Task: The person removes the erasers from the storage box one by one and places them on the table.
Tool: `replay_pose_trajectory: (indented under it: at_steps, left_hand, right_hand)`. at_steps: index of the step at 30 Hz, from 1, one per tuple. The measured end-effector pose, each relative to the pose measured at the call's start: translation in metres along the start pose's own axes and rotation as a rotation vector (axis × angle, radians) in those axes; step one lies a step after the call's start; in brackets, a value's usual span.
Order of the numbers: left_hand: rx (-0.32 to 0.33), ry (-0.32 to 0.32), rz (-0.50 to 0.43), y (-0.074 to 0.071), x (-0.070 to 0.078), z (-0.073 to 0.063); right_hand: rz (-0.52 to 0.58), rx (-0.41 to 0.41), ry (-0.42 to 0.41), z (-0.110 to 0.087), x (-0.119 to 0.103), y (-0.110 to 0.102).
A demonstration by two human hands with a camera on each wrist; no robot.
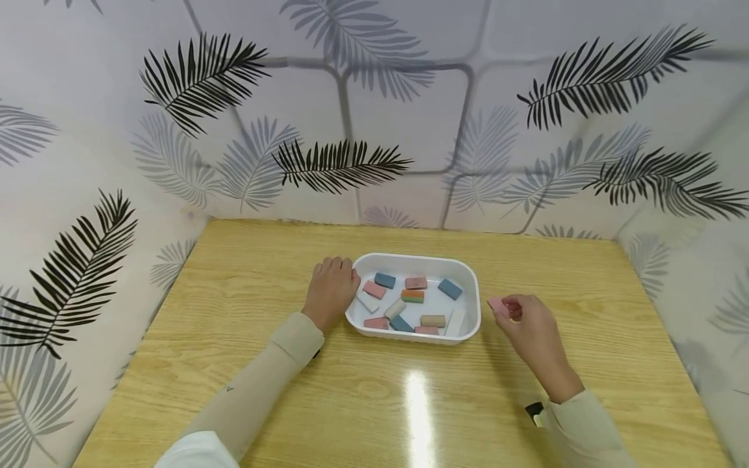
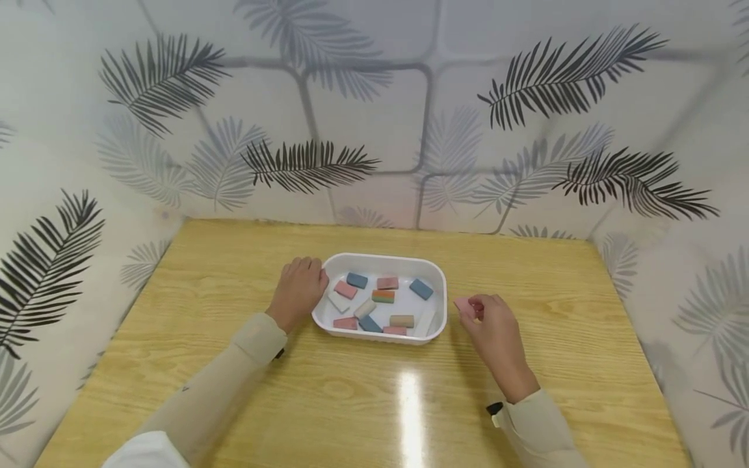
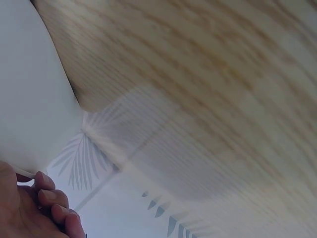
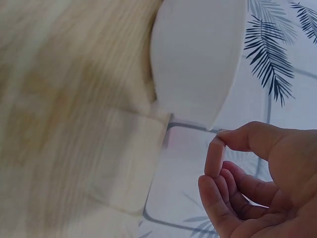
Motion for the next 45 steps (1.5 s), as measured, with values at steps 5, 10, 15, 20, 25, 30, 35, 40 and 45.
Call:
replay_pose_trajectory:
  at_steps: [5,10,15,20,25,30,35,40,45]
  left_hand:
    - [0.006,0.0,0.0,0.001,0.0,0.0]
    - [0.023,0.004,0.0,-0.001,0.001,0.0]
    - [0.027,0.007,-0.008,-0.001,0.002,-0.001]
    - [0.039,0.013,-0.015,-0.001,0.002,-0.002]
    - [0.053,0.027,-0.024,-0.004,0.004,-0.003]
    - [0.029,0.02,-0.031,-0.002,0.004,-0.002]
    - [0.022,0.013,-0.021,-0.001,0.002,-0.001]
    - [0.045,0.024,-0.024,-0.003,0.003,-0.002]
    - [0.059,0.037,-0.033,-0.005,0.005,-0.004]
  right_hand:
    - [-0.007,-0.012,0.037,-0.015,0.014,-0.005]
    - [-0.022,-0.029,0.072,-0.032,0.026,-0.011]
    - [-0.037,-0.038,0.104,-0.048,0.038,-0.018]
    - [-0.043,-0.061,0.122,-0.064,0.047,-0.022]
    - [-0.052,-0.066,0.171,-0.078,0.057,-0.024]
    - [-0.047,-0.076,0.245,-0.091,0.068,-0.024]
    - [-0.043,-0.096,0.283,-0.097,0.075,-0.023]
    - [-0.049,-0.102,0.282,-0.098,0.077,-0.023]
    - [-0.022,-0.154,0.303,-0.102,0.079,-0.02]
Point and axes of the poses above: each hand's wrist, its own z-axis towards the middle knuckle, its own y-axis out of the palm, x = y × z, the point moved 9 cm from there along z, towards the middle knuckle, and after that the axes turned 15 degrees about -y, right-handed, at the moved point
